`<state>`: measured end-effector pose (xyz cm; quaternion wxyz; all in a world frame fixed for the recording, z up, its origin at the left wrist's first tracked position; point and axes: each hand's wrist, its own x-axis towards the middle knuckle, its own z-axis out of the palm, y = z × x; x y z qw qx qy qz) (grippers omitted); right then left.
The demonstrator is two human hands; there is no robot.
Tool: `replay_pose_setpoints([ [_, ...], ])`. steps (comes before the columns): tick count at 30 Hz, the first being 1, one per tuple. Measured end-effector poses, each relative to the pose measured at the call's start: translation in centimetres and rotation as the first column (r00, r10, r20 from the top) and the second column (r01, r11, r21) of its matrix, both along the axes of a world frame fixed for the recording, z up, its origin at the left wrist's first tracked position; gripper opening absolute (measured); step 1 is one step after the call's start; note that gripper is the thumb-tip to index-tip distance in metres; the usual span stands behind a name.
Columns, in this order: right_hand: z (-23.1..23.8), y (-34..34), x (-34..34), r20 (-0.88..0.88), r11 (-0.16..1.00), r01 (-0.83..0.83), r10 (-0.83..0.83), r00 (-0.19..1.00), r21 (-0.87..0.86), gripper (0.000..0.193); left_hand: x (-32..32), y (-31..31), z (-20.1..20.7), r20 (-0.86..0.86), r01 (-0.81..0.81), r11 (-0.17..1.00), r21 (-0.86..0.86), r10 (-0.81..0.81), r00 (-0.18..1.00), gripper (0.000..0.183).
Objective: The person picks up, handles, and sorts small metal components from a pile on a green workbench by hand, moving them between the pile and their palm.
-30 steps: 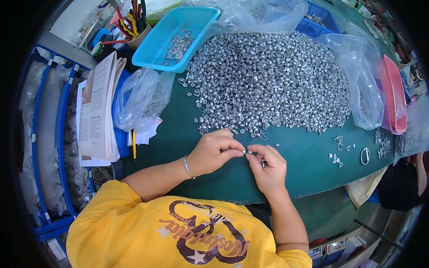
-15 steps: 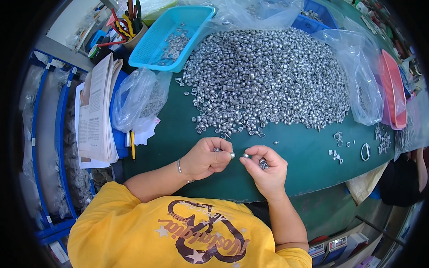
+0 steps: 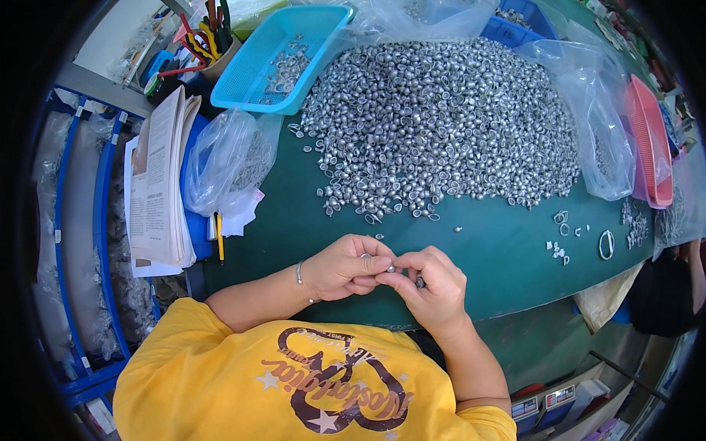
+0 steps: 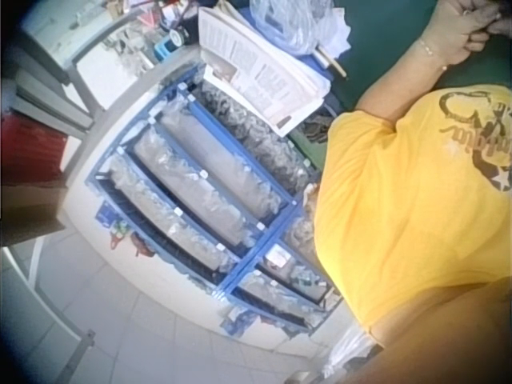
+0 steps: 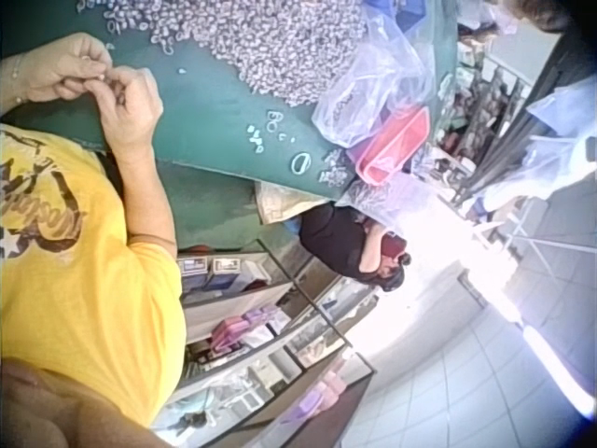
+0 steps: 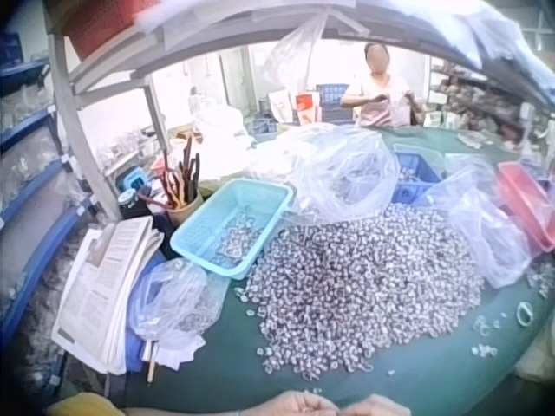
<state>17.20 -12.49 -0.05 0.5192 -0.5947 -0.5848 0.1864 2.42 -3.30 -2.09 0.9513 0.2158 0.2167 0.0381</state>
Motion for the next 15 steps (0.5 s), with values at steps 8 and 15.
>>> replay_pose_setpoints([
  [8,-0.34,-0.08,0.34,0.1,0.996,0.0,-0.009,0.995,0.095,0.023,0.4,-0.5,0.56,-0.158,0.031,0.996,0.084,-0.017,0.987,0.016],
  [15,-0.07,-0.28,-0.15,0.117,0.995,0.037,-0.048,0.992,0.094,0.027,0.2,-0.43,0.4,-0.111,0.046,0.999,0.012,-0.044,0.993,0.015],
])
